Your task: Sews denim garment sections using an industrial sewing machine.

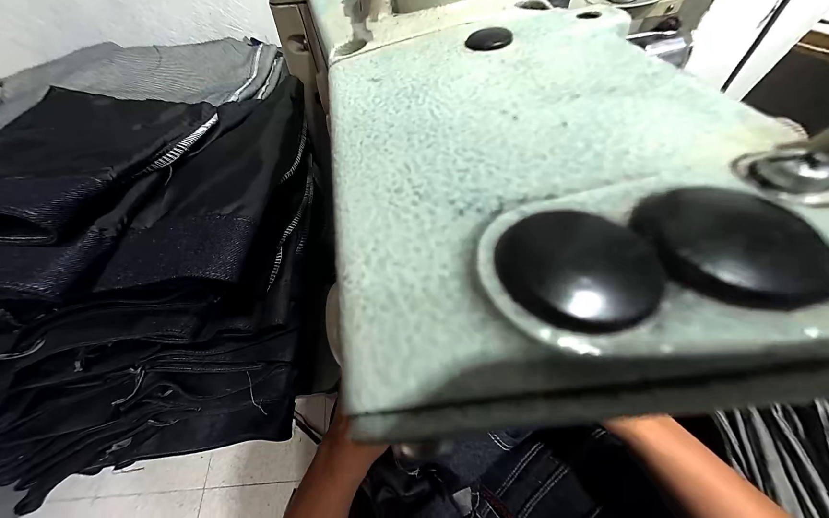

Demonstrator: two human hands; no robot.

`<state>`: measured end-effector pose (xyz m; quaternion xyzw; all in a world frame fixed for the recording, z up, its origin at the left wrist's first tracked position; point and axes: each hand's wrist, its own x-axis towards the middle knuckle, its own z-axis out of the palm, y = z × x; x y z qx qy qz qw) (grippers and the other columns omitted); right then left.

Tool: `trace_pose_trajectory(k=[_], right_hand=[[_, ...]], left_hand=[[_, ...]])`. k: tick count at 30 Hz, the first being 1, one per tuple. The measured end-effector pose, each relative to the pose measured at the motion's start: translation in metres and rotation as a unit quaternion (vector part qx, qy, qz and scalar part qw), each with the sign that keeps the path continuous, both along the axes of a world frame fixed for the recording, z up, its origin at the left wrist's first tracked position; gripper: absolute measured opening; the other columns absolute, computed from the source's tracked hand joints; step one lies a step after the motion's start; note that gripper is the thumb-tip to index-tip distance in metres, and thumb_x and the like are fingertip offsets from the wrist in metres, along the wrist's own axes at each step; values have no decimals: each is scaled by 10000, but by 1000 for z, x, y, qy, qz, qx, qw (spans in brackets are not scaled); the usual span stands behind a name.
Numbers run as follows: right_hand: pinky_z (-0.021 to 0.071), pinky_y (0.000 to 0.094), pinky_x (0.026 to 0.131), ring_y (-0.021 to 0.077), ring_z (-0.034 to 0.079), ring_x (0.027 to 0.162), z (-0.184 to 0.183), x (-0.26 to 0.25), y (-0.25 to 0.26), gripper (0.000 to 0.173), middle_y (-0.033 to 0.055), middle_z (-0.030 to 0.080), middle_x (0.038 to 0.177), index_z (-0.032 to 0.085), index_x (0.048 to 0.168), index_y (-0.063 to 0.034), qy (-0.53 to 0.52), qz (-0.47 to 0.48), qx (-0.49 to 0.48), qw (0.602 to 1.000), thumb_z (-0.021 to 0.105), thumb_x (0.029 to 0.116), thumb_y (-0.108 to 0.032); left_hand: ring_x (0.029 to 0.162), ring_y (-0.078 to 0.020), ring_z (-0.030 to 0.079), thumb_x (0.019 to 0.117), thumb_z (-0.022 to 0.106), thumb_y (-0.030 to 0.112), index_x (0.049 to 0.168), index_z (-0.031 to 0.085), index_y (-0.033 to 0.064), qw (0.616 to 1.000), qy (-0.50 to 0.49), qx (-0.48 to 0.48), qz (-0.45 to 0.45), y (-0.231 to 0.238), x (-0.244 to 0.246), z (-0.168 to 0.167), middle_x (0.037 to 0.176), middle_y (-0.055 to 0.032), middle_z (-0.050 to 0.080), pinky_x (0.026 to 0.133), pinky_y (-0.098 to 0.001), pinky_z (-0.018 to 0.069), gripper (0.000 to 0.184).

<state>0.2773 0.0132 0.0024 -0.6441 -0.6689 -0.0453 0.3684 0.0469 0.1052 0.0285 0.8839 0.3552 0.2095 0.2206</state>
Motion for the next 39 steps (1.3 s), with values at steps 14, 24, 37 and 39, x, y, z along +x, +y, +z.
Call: trace_pose_trajectory(k=[14, 24, 37, 39], right_hand=[[525, 513, 674, 323, 675, 696, 15, 14, -37, 406, 122, 628, 701, 697, 815, -15, -101, -107, -24, 989, 532, 986, -345], [529, 654, 746, 499, 669, 897, -36, 53, -125, 449, 272, 663, 1005, 647, 1164, 69, -22, -259, -78, 963, 609, 923, -309], [546, 230, 524, 51, 630, 565, -14, 65, -106, 334, -22, 669, 670, 655, 886, -108, 589, -140, -114, 788, 403, 1090, -190], [504, 268, 534, 72, 601, 573, 2, 66, -78, 283, -23, 649, 664, 691, 782, -128, 479, -20, -220, 849, 533, 1004, -203]], left_hand=[[1235, -444, 604, 1019, 502, 73, 1179, 673, -146, 984, 148, -98, 16, 0, -3, 26, 1217, -335, 664, 1104, -468, 412, 320], [1027, -471, 702, 929, 576, 69, 1017, 728, -113, 996, 71, 59, -6, -8, -7, 9, 1016, -306, 720, 913, -601, 534, 253], [964, -33, 681, 936, 621, 30, 1090, 674, -90, 957, -200, -198, 76, 13, -43, 3, 998, -67, 733, 909, -247, 556, 203], [1090, -99, 696, 943, 644, 169, 1201, 709, -24, 979, -124, -159, 43, 43, -107, 8, 1162, -69, 746, 993, -325, 557, 329]])
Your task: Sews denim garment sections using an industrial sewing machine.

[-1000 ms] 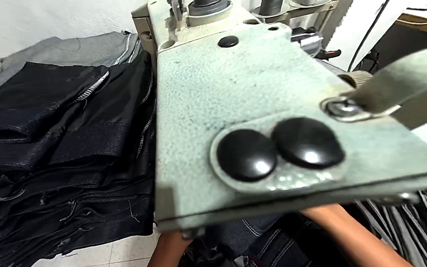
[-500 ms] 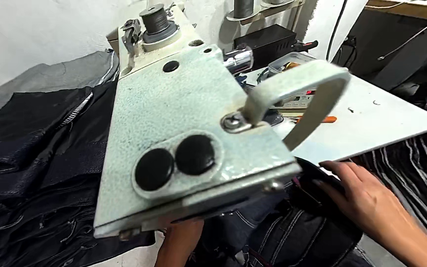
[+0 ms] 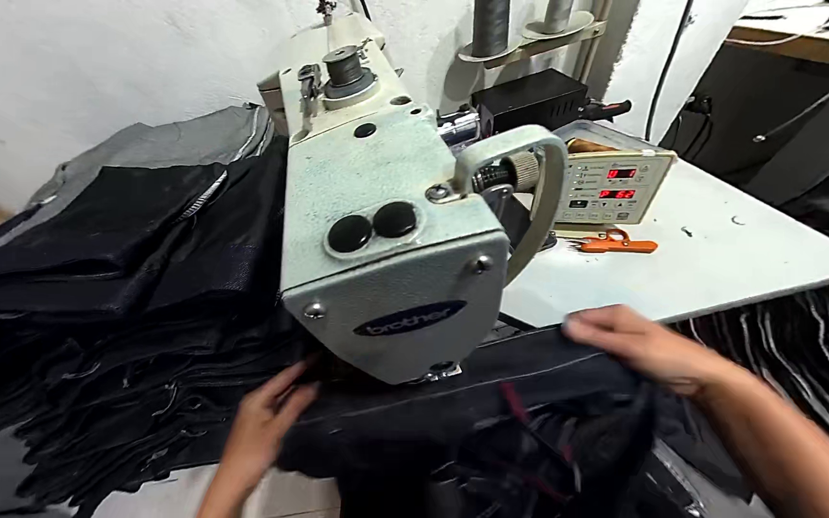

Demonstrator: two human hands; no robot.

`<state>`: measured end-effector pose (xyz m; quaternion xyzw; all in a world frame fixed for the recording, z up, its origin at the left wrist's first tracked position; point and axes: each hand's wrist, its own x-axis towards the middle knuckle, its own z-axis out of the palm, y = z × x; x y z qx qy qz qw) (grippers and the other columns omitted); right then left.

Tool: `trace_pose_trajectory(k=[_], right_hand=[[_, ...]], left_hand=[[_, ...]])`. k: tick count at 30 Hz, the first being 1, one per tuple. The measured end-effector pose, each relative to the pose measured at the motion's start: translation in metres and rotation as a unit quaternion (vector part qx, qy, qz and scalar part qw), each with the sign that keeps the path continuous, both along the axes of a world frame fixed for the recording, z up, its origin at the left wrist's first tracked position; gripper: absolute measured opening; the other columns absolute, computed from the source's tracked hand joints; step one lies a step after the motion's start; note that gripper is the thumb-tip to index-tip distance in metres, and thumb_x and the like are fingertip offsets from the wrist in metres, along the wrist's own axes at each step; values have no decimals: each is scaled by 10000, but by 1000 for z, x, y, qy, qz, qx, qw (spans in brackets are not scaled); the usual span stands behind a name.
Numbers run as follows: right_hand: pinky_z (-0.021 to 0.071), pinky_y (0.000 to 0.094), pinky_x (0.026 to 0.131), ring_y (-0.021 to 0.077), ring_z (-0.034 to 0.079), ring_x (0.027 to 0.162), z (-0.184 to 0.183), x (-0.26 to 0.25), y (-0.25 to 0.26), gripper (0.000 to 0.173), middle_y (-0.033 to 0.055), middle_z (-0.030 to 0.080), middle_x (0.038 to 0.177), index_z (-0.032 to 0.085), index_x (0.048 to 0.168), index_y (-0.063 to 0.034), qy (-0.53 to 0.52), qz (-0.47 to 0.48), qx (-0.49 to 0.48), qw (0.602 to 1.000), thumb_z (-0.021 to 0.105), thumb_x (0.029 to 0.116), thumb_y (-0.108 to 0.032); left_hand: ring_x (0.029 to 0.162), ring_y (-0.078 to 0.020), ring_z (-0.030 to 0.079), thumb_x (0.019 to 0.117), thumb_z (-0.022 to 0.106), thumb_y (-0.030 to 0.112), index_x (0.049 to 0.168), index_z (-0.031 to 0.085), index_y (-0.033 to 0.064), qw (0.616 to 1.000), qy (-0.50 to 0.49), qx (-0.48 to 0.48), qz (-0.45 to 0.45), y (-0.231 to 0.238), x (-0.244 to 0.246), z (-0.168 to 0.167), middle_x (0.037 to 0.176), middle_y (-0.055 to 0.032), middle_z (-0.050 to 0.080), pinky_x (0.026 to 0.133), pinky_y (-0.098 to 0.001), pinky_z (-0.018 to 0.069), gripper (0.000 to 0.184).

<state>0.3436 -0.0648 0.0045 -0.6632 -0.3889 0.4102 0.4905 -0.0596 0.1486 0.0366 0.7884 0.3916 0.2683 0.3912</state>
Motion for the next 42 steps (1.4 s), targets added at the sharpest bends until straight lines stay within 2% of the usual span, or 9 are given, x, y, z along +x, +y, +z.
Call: trace_pose_trajectory(k=[6, 9, 12, 17, 20, 25, 30, 35, 42], right_hand=[[521, 230, 640, 9, 613, 651, 9, -86, 66, 280, -79, 628, 680, 648, 790, -160, 43, 92, 4, 995, 529, 1036, -223], [555, 235, 632, 20, 647, 655, -2, -88, 55, 279, -73, 672, 693, 683, 801, -180, 62, -2, 30, 998, 508, 1013, -230], [537, 216, 590, 1, 620, 614, -11, -70, 52, 310, -83, 654, 666, 680, 802, -181, 22, -107, 59, 992, 479, 1037, -208], [480, 473, 674, 232, 612, 694, -27, -39, 107, 270, 121, 615, 730, 665, 880, 18, -195, -148, 57, 968, 564, 1029, -184], [487, 456, 998, 279, 641, 1070, -21, -54, 110, 283, 227, 673, 1130, 622, 1229, 84, -124, -44, -60, 990, 538, 1051, -119], [470, 162, 641, -65, 547, 645, -64, -95, 35, 384, -33, 591, 673, 643, 796, -7, -165, 37, 108, 980, 475, 1033, -258], [549, 406, 874, 287, 656, 992, -37, -79, 4, 230, 177, 660, 1042, 657, 1134, -92, -465, 13, 227, 856, 565, 1040, -281], [481, 360, 896, 245, 607, 922, -14, -127, -26, 264, 86, 618, 969, 676, 1271, -312, -541, 208, 295, 760, 550, 1052, -234], [483, 340, 826, 262, 583, 887, 11, -113, 4, 258, 127, 599, 920, 699, 1230, -136, -576, 16, 324, 750, 592, 1001, -87]], left_hand=[[1076, -615, 613, 960, 663, 154, 1139, 734, -62, 908, 347, 201, 121, -37, -56, 19, 1122, -371, 666, 900, -783, 441, 289], [1123, -446, 673, 1059, 480, 288, 1137, 766, 41, 931, 248, 250, 96, -64, 25, -8, 1126, -218, 731, 972, -631, 508, 386], [744, -404, 734, 982, 545, 246, 826, 732, -44, 929, 170, 307, 119, -45, 91, -34, 738, -210, 706, 656, -567, 579, 379], [1109, -400, 658, 995, 629, 136, 1220, 643, -98, 982, 96, 21, 159, 38, 150, -48, 1165, -285, 675, 984, -541, 508, 324], [1093, -363, 662, 966, 656, 105, 1225, 634, -119, 991, -4, -52, 123, 23, 141, -64, 1155, -285, 677, 1012, -487, 509, 343], [822, -107, 693, 1027, 494, 489, 850, 714, -22, 989, -110, 94, -20, -49, 95, -85, 795, -108, 713, 804, -312, 555, 584], [1041, -90, 669, 903, 737, 351, 996, 764, 36, 989, -86, -11, -121, -35, 80, -40, 1006, -43, 747, 986, -358, 521, 330], [1094, -209, 671, 902, 752, 323, 1087, 725, 13, 984, 41, -13, -173, -37, 86, -2, 1079, -145, 726, 985, -431, 518, 362], [983, -104, 658, 830, 835, 212, 1043, 692, 15, 969, -78, -199, -126, -50, 80, -19, 1032, -80, 702, 906, -322, 545, 324]])
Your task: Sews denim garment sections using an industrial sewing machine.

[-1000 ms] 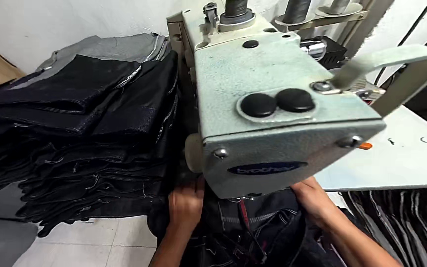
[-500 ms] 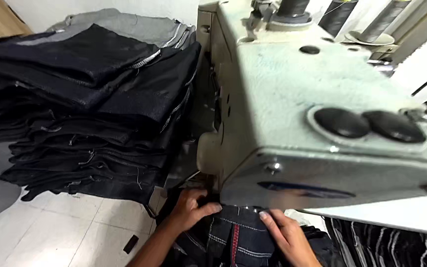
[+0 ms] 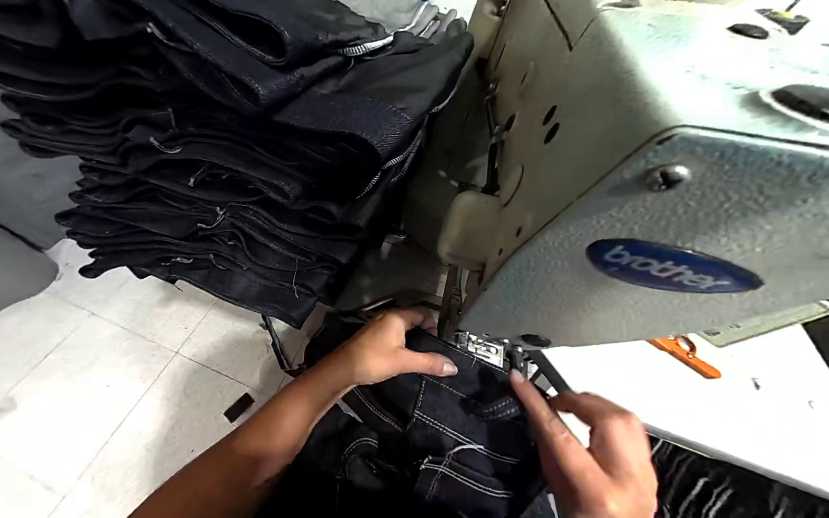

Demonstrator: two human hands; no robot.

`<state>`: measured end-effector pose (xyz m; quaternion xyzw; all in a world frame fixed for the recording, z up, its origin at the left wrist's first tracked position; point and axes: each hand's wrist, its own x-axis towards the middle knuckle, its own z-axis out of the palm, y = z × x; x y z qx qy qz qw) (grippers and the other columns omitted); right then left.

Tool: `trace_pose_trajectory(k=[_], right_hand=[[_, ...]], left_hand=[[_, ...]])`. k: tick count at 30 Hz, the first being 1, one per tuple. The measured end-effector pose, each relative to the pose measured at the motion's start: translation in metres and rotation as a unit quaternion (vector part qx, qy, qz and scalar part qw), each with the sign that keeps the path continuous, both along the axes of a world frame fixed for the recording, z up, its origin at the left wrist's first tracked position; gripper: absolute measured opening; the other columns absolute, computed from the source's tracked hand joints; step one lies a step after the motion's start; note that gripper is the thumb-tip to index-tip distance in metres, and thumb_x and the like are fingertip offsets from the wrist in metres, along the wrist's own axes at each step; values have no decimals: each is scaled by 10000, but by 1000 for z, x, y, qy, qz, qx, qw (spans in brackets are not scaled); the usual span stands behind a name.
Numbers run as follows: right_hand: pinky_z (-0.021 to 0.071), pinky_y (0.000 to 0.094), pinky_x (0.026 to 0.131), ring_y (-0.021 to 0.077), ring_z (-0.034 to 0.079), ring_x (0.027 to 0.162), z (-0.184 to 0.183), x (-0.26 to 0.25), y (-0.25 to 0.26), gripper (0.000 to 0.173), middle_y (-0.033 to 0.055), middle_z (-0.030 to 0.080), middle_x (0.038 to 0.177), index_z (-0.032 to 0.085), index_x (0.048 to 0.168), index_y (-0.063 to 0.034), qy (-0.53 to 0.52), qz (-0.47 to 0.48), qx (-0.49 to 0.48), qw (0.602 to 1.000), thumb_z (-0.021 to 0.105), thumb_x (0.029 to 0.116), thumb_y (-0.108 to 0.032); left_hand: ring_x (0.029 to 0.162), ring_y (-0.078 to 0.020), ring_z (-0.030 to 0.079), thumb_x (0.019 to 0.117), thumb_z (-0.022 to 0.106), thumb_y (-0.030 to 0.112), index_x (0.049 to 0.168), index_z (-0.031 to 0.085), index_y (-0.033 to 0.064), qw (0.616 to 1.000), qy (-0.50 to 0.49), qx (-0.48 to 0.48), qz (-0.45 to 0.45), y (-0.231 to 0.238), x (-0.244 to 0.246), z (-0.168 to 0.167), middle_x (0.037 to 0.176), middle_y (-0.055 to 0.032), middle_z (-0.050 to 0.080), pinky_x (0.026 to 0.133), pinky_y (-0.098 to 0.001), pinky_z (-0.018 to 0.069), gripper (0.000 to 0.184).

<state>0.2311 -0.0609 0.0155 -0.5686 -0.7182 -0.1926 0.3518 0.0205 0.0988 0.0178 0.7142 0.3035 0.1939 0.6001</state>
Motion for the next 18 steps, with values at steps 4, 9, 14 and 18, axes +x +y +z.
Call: trace_pose_trajectory(k=[4, 9, 14, 18], right_hand=[[529, 246, 824, 201, 658, 898, 8, -1, 15, 220, 107, 697, 914, 746, 1107, -101, -9, 24, 1, 1000, 559, 1002, -51], [539, 157, 761, 56, 686, 794, 12, -20, 19, 194, 59, 740, 846, 724, 1012, -48, 150, 44, -91, 984, 556, 981, -140], [560, 144, 739, -30, 680, 802, 15, -14, 22, 162, -21, 744, 875, 700, 1037, -66, 251, 55, -184, 949, 589, 981, -170], [506, 204, 818, 56, 647, 889, 11, -6, 27, 160, -31, 734, 878, 791, 922, -183, 186, 21, -139, 972, 656, 932, -268]], left_hand=[[942, -92, 662, 829, 838, 242, 1058, 683, 30, 1000, -6, 26, 12, -1, 0, -3, 991, -59, 704, 871, -313, 549, 349], [954, -91, 652, 832, 835, 241, 1052, 683, 36, 999, -6, 34, -2, 2, -1, -3, 994, -54, 699, 879, -313, 539, 337], [1038, -135, 653, 845, 826, 302, 1082, 698, 21, 995, 31, 93, -15, 2, -2, 6, 1055, -95, 707, 947, -347, 519, 389], [1193, -212, 614, 817, 826, 429, 1112, 730, 111, 961, 84, 254, 70, -10, -2, 12, 1171, -68, 694, 1045, -441, 480, 444]])
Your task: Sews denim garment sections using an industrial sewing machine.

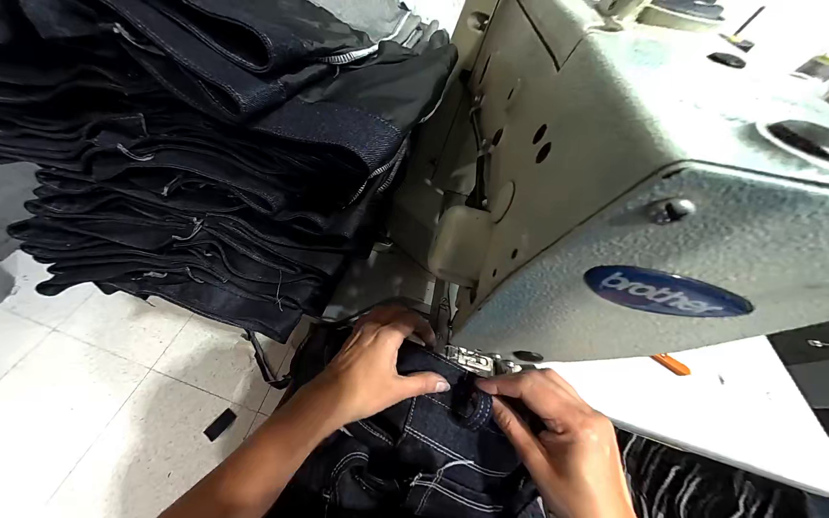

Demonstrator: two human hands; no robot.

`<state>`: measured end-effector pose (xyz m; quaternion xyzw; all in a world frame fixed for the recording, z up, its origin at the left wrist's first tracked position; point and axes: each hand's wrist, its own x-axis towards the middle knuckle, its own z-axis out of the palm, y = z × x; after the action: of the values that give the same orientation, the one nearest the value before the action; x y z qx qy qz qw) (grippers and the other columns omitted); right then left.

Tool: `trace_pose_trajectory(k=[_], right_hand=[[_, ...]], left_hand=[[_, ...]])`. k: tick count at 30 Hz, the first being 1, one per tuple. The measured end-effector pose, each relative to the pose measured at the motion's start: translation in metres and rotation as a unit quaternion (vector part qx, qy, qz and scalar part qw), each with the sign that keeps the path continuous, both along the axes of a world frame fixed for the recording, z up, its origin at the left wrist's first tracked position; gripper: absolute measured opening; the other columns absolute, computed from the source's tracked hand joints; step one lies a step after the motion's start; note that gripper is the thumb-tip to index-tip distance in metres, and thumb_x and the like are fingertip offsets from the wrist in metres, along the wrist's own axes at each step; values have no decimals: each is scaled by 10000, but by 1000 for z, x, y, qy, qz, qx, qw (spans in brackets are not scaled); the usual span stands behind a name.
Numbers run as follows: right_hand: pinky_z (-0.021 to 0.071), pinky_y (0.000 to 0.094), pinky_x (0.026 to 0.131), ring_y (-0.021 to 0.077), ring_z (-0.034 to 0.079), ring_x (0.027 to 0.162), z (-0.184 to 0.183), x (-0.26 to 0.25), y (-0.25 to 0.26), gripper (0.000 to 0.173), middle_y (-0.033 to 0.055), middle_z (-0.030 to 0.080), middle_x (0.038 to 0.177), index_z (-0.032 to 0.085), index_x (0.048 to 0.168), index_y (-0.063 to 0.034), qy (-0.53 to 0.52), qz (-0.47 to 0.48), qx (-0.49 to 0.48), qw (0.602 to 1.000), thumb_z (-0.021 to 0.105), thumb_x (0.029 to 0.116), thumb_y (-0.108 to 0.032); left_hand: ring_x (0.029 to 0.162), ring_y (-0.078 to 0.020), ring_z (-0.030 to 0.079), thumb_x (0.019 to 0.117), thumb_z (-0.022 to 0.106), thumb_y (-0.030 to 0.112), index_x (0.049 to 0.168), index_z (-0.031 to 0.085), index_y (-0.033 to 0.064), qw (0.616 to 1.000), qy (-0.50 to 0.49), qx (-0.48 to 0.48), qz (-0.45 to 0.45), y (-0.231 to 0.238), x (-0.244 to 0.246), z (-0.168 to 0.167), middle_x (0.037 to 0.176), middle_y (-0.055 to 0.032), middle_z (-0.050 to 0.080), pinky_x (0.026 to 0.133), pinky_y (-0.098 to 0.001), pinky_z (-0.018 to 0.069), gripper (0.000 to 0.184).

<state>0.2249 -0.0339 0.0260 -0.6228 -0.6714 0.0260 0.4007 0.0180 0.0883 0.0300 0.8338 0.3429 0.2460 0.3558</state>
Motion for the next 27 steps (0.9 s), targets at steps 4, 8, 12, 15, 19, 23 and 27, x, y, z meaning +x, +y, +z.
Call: trace_pose_trajectory(k=[4, 8, 12, 15, 19, 23, 27], right_hand=[[511, 111, 857, -11, 648, 933, -9, 5, 7, 117, -7, 710, 906, 772, 905, -156, 31, 13, 22, 999, 690, 905, -238], [526, 110, 790, -8, 659, 854, -13, 1, 9, 102, 0, 721, 879, 756, 905, -118, 36, 18, 45, 998, 688, 903, -195], [520, 147, 812, 68, 678, 870, -14, -7, 10, 112, 36, 727, 861, 740, 900, -111, -47, -7, 100, 994, 640, 937, -144], [537, 189, 822, 140, 700, 893, -15, -11, 7, 164, 70, 740, 891, 742, 943, -102, -144, -17, 128, 981, 586, 983, -75], [554, 235, 854, 195, 715, 989, -6, -12, -6, 317, 89, 758, 1029, 764, 1082, -101, -218, -8, 55, 974, 500, 967, 33], [559, 260, 774, 220, 689, 932, -5, -7, -9, 372, 110, 718, 1012, 753, 1148, -137, -207, -6, 19, 978, 488, 953, 37], [563, 264, 752, 178, 668, 871, -21, 8, -5, 351, 101, 675, 973, 717, 1218, -185, -116, 37, 29, 992, 457, 1015, -66]], left_hand=[[736, -180, 698, 865, 790, 293, 1050, 731, 58, 993, -34, 86, 69, -41, -2, 10, 886, -69, 714, 652, -352, 598, 305], [703, -144, 741, 983, 671, 136, 1157, 642, -32, 933, -155, -325, -22, -69, 3, 14, 885, -89, 739, 644, -301, 638, 244], [726, -152, 769, 1003, 648, 151, 907, 649, 28, 891, -237, -385, 31, -69, 13, 3, 833, -57, 764, 680, -308, 660, 156], [696, -158, 764, 983, 650, 81, 911, 613, 25, 889, -233, -390, 59, -71, 17, 6, 816, -61, 750, 660, -313, 662, 99], [623, -158, 741, 962, 659, 42, 1089, 537, 5, 937, -183, -291, 53, -71, 15, 3, 762, -52, 712, 588, -313, 650, 180], [694, -127, 618, 1001, 648, 259, 1012, 715, 133, 947, -105, 302, -7, -51, 3, -28, 740, 9, 642, 659, -251, 526, 142], [1120, -198, 653, 1057, 539, 177, 1196, 711, 163, 883, -99, 422, -183, -14, -1, -31, 1219, -28, 725, 1004, -340, 486, 221]])
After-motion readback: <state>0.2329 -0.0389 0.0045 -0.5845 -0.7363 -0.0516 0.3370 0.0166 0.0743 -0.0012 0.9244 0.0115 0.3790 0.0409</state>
